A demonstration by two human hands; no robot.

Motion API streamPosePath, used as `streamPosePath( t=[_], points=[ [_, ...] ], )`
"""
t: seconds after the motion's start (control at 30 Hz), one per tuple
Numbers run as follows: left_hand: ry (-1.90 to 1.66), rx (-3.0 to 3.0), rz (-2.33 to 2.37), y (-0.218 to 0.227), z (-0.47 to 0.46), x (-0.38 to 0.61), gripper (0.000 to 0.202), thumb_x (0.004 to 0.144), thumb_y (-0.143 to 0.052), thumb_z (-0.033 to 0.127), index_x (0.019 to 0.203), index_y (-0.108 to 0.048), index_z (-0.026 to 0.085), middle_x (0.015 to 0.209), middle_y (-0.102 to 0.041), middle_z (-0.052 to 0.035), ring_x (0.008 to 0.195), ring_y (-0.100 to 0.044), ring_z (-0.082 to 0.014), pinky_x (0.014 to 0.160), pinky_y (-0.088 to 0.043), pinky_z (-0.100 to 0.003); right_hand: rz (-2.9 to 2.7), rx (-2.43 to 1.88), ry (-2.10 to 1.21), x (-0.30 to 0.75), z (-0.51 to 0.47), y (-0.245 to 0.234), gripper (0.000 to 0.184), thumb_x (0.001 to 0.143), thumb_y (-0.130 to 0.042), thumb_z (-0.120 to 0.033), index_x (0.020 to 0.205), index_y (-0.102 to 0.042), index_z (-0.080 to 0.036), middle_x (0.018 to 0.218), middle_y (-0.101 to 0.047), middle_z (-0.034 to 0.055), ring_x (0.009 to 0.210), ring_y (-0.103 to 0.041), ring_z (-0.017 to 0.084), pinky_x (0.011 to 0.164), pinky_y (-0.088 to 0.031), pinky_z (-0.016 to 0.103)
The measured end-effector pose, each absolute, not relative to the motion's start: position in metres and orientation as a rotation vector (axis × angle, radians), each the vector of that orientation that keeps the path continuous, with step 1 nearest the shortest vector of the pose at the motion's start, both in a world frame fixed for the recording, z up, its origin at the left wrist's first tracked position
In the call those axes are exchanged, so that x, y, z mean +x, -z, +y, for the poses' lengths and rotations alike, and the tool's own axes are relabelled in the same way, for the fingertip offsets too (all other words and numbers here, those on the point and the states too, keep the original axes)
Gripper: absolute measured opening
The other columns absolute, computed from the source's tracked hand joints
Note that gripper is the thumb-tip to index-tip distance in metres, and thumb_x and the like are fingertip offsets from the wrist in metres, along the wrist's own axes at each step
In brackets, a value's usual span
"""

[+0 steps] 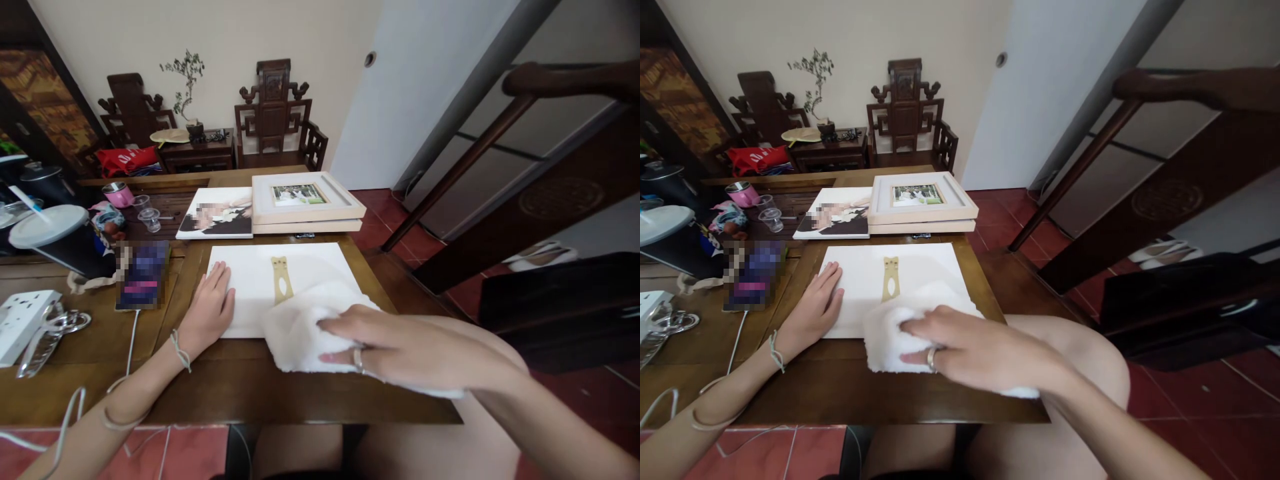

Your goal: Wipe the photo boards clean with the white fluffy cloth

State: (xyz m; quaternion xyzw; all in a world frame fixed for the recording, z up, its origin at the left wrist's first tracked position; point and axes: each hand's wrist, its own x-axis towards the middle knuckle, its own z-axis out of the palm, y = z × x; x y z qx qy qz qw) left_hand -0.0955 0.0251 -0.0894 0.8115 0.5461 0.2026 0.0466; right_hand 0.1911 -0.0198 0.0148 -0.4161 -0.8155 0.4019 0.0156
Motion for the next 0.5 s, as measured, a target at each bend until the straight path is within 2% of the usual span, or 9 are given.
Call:
streamPosePath(
  t=[0.07, 0.13, 0.23, 0.3, 0.4, 0.47, 0.5],
  points=[
    [-0.626, 2.479, 1.673, 0.09, 0.026, -0.096, 0.045, 0.095, -0.033, 0.025, 0.136, -0.041, 0.01, 0.147, -0.041, -0.0209, 0.142, -0.029, -0.0304, 0.113, -0.027, -0.053, -2.386, -1.414, -1.316, 0.203, -0.003, -0.017, 0.031, 0.085, -0.056, -0.043, 0.104, -0.069, -0.022, 0.11, -0.066, 0.0086, 0.107, -0.058, 0.029, 0.095, -0.044, 0.042],
    [-0.624, 2.479, 1.686, 0.091, 0.026, -0.095, 0.045, 0.095, -0.033, 0.025, 0.135, -0.042, 0.008, 0.146, -0.041, -0.0219, 0.141, -0.029, -0.0308, 0.113, -0.027, -0.053, -2.134, -1.545, -1.34, 0.212, 0.018, -0.013, 0.045, 0.08, -0.06, -0.056, 0.108, -0.068, -0.022, 0.118, -0.065, 0.0099, 0.109, -0.058, 0.032, 0.094, -0.045, 0.043],
    [-0.613, 2.463, 1.7, 0.09, 0.025, -0.094, 0.046, 0.095, -0.032, 0.025, 0.135, -0.043, 0.005, 0.146, -0.041, -0.0226, 0.141, -0.029, -0.0303, 0.114, -0.026, -0.051, -1.803, -1.589, -1.346, 0.211, 0.046, -0.001, 0.052, 0.081, -0.055, -0.06, 0.109, -0.065, -0.017, 0.106, -0.069, 0.0128, 0.092, -0.065, 0.031, 0.077, -0.053, 0.042],
    [-0.603, 2.447, 1.703, 0.089, 0.025, -0.093, 0.048, 0.094, -0.032, 0.025, 0.136, -0.041, 0.004, 0.147, -0.04, -0.0225, 0.142, -0.028, -0.03, 0.115, -0.025, -0.051, -1.812, -1.545, -1.157, 0.199, 0.059, 0.007, 0.048, 0.087, -0.047, -0.055, 0.11, -0.063, -0.015, 0.103, -0.069, 0.014, 0.088, -0.066, 0.031, 0.075, -0.053, 0.042],
    [-0.601, 2.434, 1.704, 0.089, 0.024, -0.093, 0.05, 0.094, -0.032, 0.025, 0.138, -0.038, 0.002, 0.148, -0.038, -0.0232, 0.142, -0.027, -0.0298, 0.115, -0.024, -0.051, -2.155, -1.393, -0.721, 0.166, 0.062, 0.02, 0.034, 0.094, -0.039, -0.033, 0.109, -0.061, -0.013, 0.111, -0.067, 0.0164, 0.102, -0.062, 0.031, 0.089, -0.046, 0.048],
    [-0.607, 2.432, 1.701, 0.089, 0.024, -0.093, 0.05, 0.095, -0.031, 0.025, 0.139, -0.037, 0.003, 0.148, -0.037, -0.0228, 0.142, -0.027, -0.0293, 0.115, -0.024, -0.051, -2.355, -1.273, -0.595, 0.144, 0.053, 0.028, 0.026, 0.087, -0.043, -0.014, 0.106, -0.061, -0.012, 0.114, -0.066, 0.0162, 0.114, -0.057, 0.031, 0.101, -0.036, 0.052],
    [-0.607, 2.433, 1.698, 0.089, 0.024, -0.093, 0.05, 0.095, -0.031, 0.026, 0.139, -0.037, 0.004, 0.149, -0.037, -0.0224, 0.142, -0.027, -0.029, 0.115, -0.025, -0.051, -2.43, -1.219, -0.56, 0.135, 0.044, 0.03, 0.029, 0.082, -0.045, -0.007, 0.105, -0.061, -0.012, 0.114, -0.065, 0.0159, 0.121, -0.052, 0.031, 0.105, -0.03, 0.055]
  ],
)
